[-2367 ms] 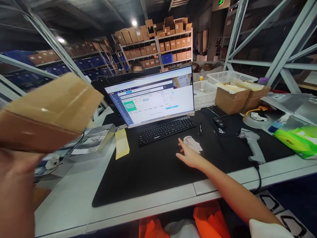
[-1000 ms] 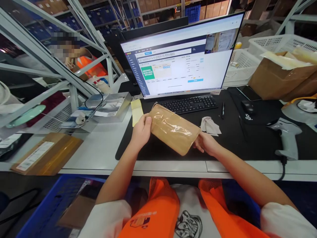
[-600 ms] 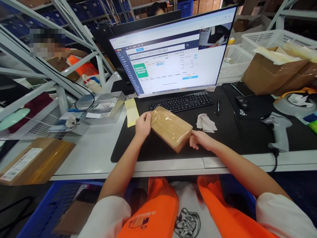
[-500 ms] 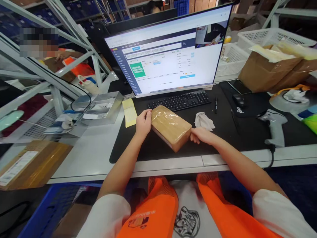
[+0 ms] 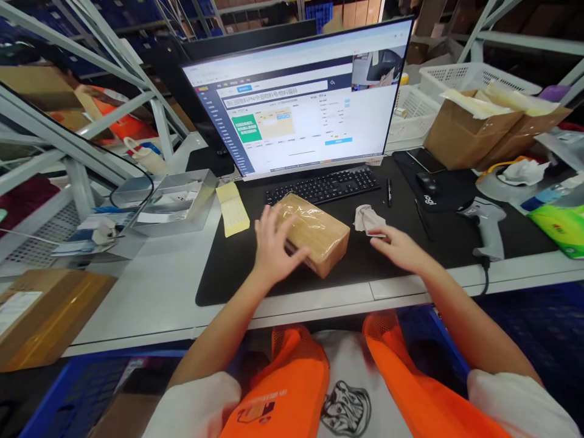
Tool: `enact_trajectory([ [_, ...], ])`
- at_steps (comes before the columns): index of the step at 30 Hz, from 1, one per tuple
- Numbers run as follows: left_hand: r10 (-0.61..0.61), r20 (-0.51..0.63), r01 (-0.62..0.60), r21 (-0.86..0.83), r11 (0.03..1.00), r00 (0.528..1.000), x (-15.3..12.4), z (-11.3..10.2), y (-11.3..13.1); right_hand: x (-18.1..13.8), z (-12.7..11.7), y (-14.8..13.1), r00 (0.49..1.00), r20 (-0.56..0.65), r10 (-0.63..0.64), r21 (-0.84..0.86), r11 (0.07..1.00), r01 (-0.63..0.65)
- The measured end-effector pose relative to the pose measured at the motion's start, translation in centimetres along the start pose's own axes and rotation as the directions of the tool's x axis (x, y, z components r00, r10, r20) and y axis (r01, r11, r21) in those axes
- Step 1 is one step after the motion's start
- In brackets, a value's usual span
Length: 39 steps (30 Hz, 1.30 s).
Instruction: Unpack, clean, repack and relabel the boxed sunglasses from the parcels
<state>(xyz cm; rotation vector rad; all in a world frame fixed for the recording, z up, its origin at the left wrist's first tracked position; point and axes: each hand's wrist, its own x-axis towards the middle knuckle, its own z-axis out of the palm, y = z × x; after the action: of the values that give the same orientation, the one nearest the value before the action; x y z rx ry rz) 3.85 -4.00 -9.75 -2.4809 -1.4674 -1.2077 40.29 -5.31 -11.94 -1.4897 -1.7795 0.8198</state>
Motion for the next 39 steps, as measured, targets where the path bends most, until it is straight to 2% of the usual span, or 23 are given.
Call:
enact_trajectory([
  [2,-0.239,-0.038,0.231,-0.147,0.962,0.970,0.7,0.1,-3.6,-1.7,2.8,-0.8,0.992,0.026,-0.123,0.010,0.992,0.123],
  [3,-0.363,0.016,0.353,-0.272,0.895,0.932,0.9,0.2,-5.2,-2.4,4.2,-1.2,0.982,0.034,-0.187,0.005,0.982,0.187],
  [4,-0.447,0.123,0.458,-0.392,0.798,0.886,0.9,0.5,-6.6,-3.0,5.4,-1.5,0.968,0.055,-0.245,-0.005,0.969,0.246],
  [6,-0.485,0.316,0.576,-0.523,0.628,0.815,0.5,1.0,-8.2,-3.4,7.4,-2.1,0.941,0.123,-0.314,-0.022,0.947,0.319],
  [8,-0.462,0.392,0.604,-0.562,0.565,0.796,-0.3,1.2,-8.3,-3.0,8.7,-2.5,0.940,0.128,-0.317,-0.017,0.947,0.321],
  [10,-0.436,0.387,0.581,-0.591,0.559,0.813,-0.9,0.7,-7.3,-2.0,9.0,-2.9,0.965,0.054,-0.256,0.045,0.966,0.254],
  [12,-0.379,0.364,0.524,-0.634,0.569,0.851,-1.2,-0.6,-6.1,-0.9,8.3,-3.3,0.993,-0.006,-0.119,0.205,0.972,0.118],
  [13,-0.338,0.346,0.484,-0.659,0.576,0.875,-1.3,-1.3,-5.5,-0.4,7.8,-3.5,1.000,0.006,-0.028,0.315,0.949,0.025],
  [15,-0.254,0.306,0.398,-0.688,0.608,0.917,-1.2,-2.5,-4.5,0.3,6.6,-4.0,0.983,0.112,0.145,0.521,0.834,-0.182],
  [17,-0.216,0.267,0.342,-0.671,0.658,0.939,-0.9,-3.0,-3.9,0.5,5.8,-4.6,0.933,0.258,0.250,0.620,0.698,-0.358],
  [19,-0.248,0.228,0.337,-0.648,0.683,0.941,-0.4,-2.7,-3.5,0.2,5.8,-5.0,0.883,0.368,0.292,0.628,0.622,-0.467],
  [23,-0.388,0.152,0.383,-0.673,0.633,0.909,2.4,-1.0,-3.7,-1.1,7.6,-5.9,0.798,0.506,0.327,0.550,0.590,-0.591],
  [25,-0.421,0.199,0.433,-0.682,0.590,0.885,4.5,0.0,-4.5,-2.0,8.7,-6.3,0.749,0.581,0.319,0.478,0.611,-0.631],
  [27,-0.441,0.277,0.505,-0.648,0.570,0.854,6.4,0.8,-5.7,-2.8,9.1,-6.7,0.746,0.612,0.262,0.402,0.709,-0.579],
  [28,-0.452,0.298,0.532,-0.616,0.581,0.840,7.0,1.2,-6.3,-3.0,8.9,-6.7,0.780,0.584,0.224,0.363,0.787,-0.498],
  [30,-0.480,0.296,0.557,-0.556,0.617,0.826,7.6,1.6,-7.1,-3.2,7.4,-6.2,0.894,0.422,0.148,0.234,0.935,-0.265],
  [32,-0.491,0.219,0.532,-0.474,0.702,0.843,7.2,1.3,-7.0,-2.9,4.5,-4.5,0.987,0.132,0.096,0.012,0.995,-0.098],
  [33,-0.464,0.154,0.484,-0.411,0.772,0.872,6.7,1.0,-6.4,-2.6,2.6,-3.3,0.995,-0.038,0.091,-0.105,0.990,-0.095],
  [34,-0.402,0.086,0.406,-0.332,0.851,0.912,6.0,0.5,-5.4,-2.2,0.8,-1.9,0.976,-0.195,0.095,-0.206,0.969,-0.135],
  [36,-0.146,-0.002,0.144,-0.162,0.976,0.989,4.5,-0.4,-2.5,-1.3,-2.7,1.1,0.905,-0.407,0.124,-0.358,0.890,-0.283],
  [37,-0.006,0.031,0.009,-0.125,0.992,1.000,3.7,-0.7,-0.8,-0.7,-4.0,2.5,0.881,-0.444,0.162,-0.420,0.831,-0.364],
  [39,0.205,0.164,-0.182,-0.142,0.973,0.965,2.3,-0.7,2.5,0.4,-5.7,4.8,0.830,-0.470,0.299,-0.497,0.688,-0.529],
])
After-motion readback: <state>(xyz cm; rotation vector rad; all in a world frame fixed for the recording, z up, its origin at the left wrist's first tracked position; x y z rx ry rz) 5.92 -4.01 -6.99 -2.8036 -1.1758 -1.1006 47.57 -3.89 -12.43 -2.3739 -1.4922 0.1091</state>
